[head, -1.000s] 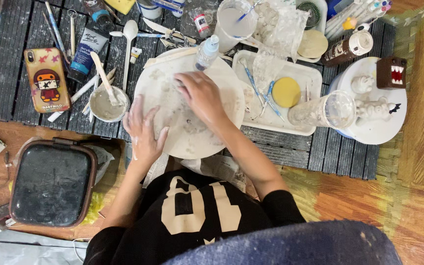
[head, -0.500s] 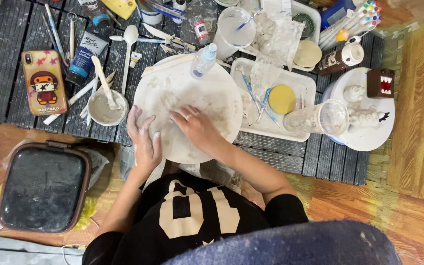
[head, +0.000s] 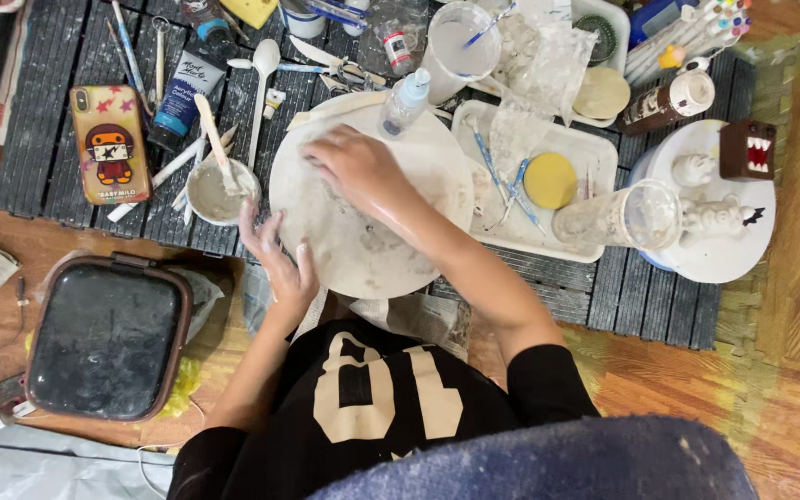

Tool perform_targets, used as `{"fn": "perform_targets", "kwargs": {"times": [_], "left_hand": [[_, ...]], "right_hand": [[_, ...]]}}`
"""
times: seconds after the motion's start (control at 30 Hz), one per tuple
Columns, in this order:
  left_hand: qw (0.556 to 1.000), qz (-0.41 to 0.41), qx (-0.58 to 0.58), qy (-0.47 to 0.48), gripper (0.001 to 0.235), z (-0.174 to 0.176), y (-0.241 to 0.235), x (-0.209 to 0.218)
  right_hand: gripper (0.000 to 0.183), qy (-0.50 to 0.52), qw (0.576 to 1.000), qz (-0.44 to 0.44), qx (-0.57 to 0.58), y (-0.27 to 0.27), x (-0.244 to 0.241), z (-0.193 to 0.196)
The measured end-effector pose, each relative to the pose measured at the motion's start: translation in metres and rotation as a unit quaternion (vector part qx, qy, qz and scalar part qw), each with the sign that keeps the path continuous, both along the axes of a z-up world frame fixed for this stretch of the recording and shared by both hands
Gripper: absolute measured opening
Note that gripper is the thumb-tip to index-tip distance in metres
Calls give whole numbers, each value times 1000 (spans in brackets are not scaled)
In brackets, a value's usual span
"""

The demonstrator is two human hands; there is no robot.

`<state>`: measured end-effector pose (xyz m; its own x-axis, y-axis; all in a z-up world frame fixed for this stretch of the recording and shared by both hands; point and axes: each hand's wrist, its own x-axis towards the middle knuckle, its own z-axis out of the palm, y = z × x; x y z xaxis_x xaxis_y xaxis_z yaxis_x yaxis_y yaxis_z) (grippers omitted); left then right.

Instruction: The person cleans a white circular board using a yellow sponge and water, then kneads a white clay-like substance on the board. They handle small clay figurines and a paint palette, picking up a brush and dipping it into paint.

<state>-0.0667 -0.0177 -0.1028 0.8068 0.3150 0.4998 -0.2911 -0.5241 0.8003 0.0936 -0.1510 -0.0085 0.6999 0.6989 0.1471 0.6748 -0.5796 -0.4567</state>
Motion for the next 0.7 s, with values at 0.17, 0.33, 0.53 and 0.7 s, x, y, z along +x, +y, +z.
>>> {"fn": "perform_targets", "kwargs": {"times": [0.17, 0.33, 0.53, 0.7], "left_hand": [[999, 30, -11, 13, 47, 1, 5, 4], [997, 9, -72, 11, 42, 3, 9, 13], [1000, 21, -8, 19, 41, 6, 11, 12], [999, 16, -35, 0, 42, 11, 10, 16]], "right_hand": [[24, -73, 996, 15, 45, 15, 4, -36], [23, -65, 996, 49, -22, -23, -28, -49], [27, -39, 995, 92, -9, -72, -94, -19], [23, 189, 967, 53, -165, -100, -89, 11]]}}
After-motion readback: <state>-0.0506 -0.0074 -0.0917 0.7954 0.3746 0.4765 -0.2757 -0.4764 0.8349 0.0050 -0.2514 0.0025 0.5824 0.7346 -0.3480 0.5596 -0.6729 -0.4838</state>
